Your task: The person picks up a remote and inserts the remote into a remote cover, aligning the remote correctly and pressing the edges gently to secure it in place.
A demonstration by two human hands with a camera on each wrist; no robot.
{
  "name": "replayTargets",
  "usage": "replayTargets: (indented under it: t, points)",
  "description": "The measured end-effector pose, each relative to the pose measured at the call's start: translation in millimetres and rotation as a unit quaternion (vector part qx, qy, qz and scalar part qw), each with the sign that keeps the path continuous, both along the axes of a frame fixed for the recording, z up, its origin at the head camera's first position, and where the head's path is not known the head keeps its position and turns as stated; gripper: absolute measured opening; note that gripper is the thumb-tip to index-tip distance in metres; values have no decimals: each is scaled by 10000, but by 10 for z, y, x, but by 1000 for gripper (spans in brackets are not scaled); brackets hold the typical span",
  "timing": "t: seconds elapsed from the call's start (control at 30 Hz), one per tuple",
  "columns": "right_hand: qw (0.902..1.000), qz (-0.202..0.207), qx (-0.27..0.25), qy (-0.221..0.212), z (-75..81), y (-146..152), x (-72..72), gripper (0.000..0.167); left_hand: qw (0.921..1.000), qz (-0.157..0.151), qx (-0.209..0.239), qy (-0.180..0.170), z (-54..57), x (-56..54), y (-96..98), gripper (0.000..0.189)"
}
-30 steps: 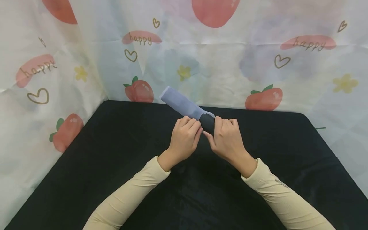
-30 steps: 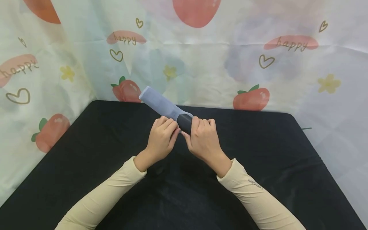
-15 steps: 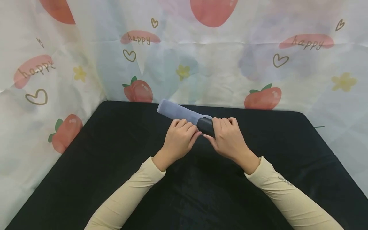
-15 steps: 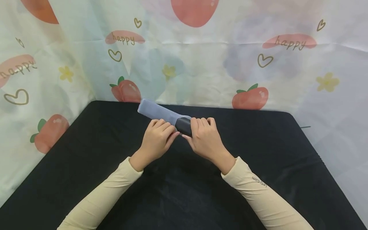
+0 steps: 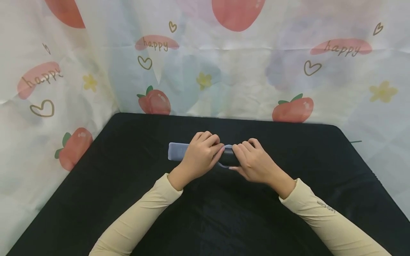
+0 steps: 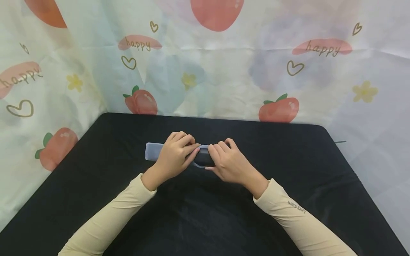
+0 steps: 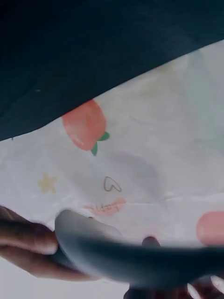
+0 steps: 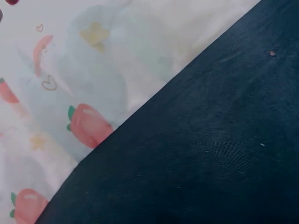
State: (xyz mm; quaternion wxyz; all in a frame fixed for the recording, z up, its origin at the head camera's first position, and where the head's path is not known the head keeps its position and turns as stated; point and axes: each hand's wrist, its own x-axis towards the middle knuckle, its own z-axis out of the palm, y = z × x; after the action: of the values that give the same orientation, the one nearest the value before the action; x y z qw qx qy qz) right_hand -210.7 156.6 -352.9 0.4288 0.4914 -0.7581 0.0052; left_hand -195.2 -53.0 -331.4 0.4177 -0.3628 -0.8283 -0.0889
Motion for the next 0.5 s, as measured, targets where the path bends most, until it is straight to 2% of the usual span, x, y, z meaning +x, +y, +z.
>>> replayTargets:
  t: [0.1,0.17,0.3,0.5]
  points:
    - [9994,184,99,-289,22,-7,32,56,9992,-350,194,81,-20,-11,18,11]
    - [9985,250,178,-445,39,-7,44,56,9986,-456,256,117,-20,-18,34,12]
    - [9967,343,303,-677,66,-26,47,55,9988,-413,237,111,-1,-6,76,13]
    - [9959,333,409,-732,38,-67,52,56,9989,-344,303,-136,-26,21,125,16]
